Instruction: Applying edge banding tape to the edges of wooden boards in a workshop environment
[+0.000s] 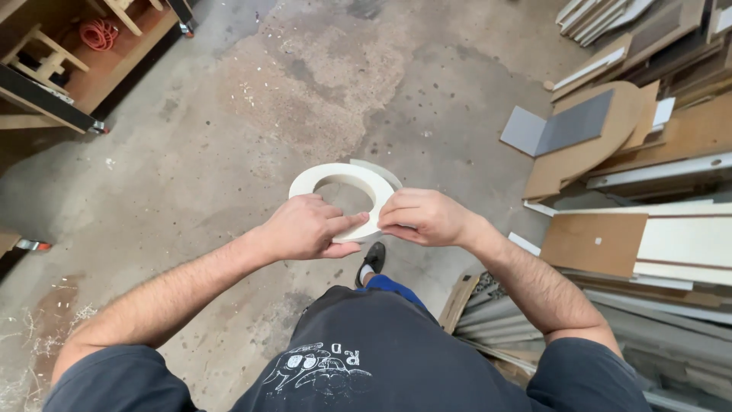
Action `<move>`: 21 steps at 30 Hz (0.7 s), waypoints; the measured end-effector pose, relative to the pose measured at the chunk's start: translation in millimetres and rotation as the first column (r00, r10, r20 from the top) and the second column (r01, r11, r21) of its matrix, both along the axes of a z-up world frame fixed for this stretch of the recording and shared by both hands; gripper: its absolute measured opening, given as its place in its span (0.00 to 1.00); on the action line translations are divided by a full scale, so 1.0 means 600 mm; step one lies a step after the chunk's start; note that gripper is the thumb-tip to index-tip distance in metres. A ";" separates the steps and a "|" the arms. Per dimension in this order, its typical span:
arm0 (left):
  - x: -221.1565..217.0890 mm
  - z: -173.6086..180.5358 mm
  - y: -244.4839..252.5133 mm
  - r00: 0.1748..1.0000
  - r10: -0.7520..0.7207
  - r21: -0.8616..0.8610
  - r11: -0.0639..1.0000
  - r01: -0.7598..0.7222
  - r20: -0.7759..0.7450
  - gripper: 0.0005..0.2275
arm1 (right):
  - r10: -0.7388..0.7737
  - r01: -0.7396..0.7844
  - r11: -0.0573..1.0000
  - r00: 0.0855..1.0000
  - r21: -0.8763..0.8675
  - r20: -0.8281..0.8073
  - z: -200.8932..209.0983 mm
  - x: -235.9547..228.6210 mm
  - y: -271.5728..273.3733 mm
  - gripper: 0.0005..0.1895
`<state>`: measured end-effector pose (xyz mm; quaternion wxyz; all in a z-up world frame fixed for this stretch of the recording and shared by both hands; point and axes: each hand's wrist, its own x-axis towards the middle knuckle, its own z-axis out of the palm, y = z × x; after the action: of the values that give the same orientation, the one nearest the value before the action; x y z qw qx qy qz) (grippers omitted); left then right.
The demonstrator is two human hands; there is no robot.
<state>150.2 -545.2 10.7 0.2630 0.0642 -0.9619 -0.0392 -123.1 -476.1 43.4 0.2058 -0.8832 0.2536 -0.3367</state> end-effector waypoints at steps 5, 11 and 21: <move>-0.056 0.012 -0.128 0.999 0.044 0.032 0.998 -0.045 0.032 0.21 | 0.014 -0.014 1.000 1.000 -0.018 -0.011 -0.007 -0.061 -0.150 0.06; -0.101 0.040 -0.255 0.996 0.081 -0.075 0.994 -0.078 0.033 0.20 | 0.069 -0.065 0.984 0.997 0.168 -0.018 -0.004 -0.103 -0.319 0.05; -0.118 0.018 -0.461 1.000 0.017 -0.106 0.994 -0.016 0.016 0.20 | -0.116 0.009 0.798 0.983 0.603 0.140 -0.025 -0.115 -0.585 0.07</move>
<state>79.7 -821.6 21.4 0.2581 0.0584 -0.9642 0.0148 -192.1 -827.2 28.4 0.4841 -0.7318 0.3576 -0.3197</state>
